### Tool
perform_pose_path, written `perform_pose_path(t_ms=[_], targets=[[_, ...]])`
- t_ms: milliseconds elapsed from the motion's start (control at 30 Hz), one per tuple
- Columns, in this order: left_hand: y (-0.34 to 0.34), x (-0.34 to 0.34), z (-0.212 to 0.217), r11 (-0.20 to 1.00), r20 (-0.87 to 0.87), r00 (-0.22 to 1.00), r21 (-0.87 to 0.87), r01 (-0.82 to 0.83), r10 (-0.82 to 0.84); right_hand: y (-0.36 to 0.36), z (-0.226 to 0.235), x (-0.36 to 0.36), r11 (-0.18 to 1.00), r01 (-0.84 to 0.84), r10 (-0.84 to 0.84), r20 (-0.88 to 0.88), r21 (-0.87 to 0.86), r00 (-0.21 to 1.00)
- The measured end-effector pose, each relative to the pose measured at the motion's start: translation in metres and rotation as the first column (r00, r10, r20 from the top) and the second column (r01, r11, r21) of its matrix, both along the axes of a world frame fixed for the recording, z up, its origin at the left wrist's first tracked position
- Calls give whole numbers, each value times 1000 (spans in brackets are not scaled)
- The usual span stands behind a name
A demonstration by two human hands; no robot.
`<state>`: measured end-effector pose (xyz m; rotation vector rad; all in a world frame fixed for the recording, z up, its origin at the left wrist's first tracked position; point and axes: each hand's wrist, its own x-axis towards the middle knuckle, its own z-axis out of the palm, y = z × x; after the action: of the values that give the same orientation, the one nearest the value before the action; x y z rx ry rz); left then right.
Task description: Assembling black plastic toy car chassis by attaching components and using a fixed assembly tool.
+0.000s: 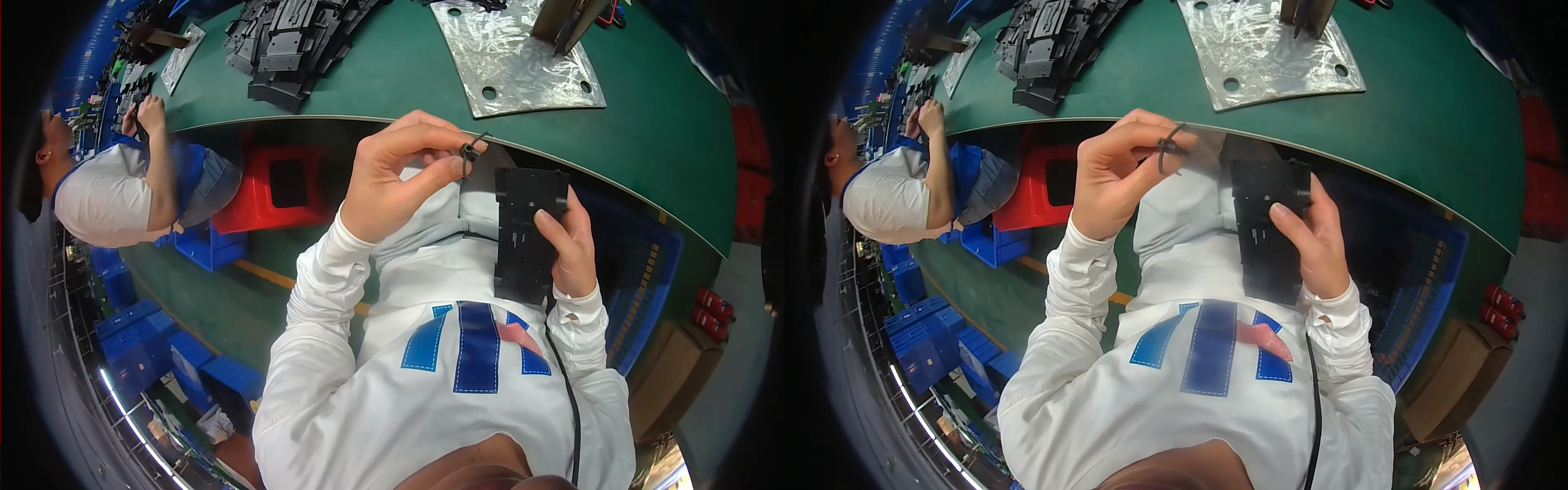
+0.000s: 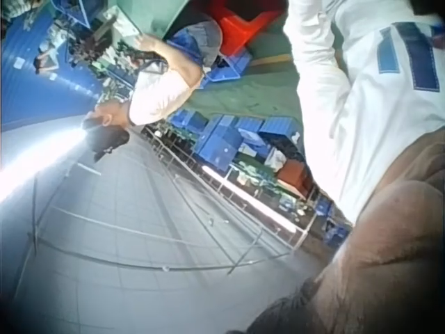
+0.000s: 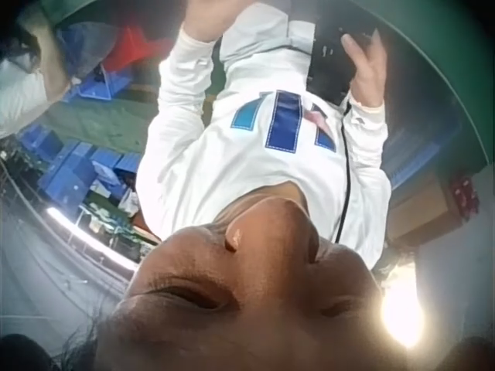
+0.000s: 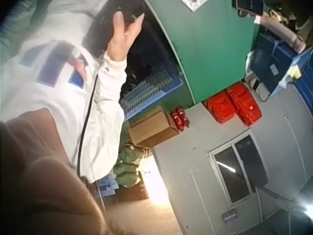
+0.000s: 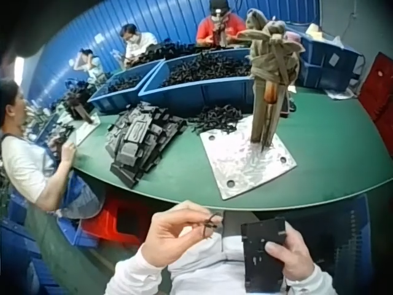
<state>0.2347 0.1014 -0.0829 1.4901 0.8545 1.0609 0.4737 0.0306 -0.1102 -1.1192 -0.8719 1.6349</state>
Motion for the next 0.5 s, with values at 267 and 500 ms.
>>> perform_pose_path(t_ms=[267, 500], targets=[[-7, 3, 6, 991, -114, 988, 93, -93, 104, -1, 4, -5, 999, 2, -3, 18, 33, 1000], [46, -12, -20, 847, -445, 723, 335, -413, 529, -3, 5, -7, 999, 20, -20, 16, 40, 1000]])
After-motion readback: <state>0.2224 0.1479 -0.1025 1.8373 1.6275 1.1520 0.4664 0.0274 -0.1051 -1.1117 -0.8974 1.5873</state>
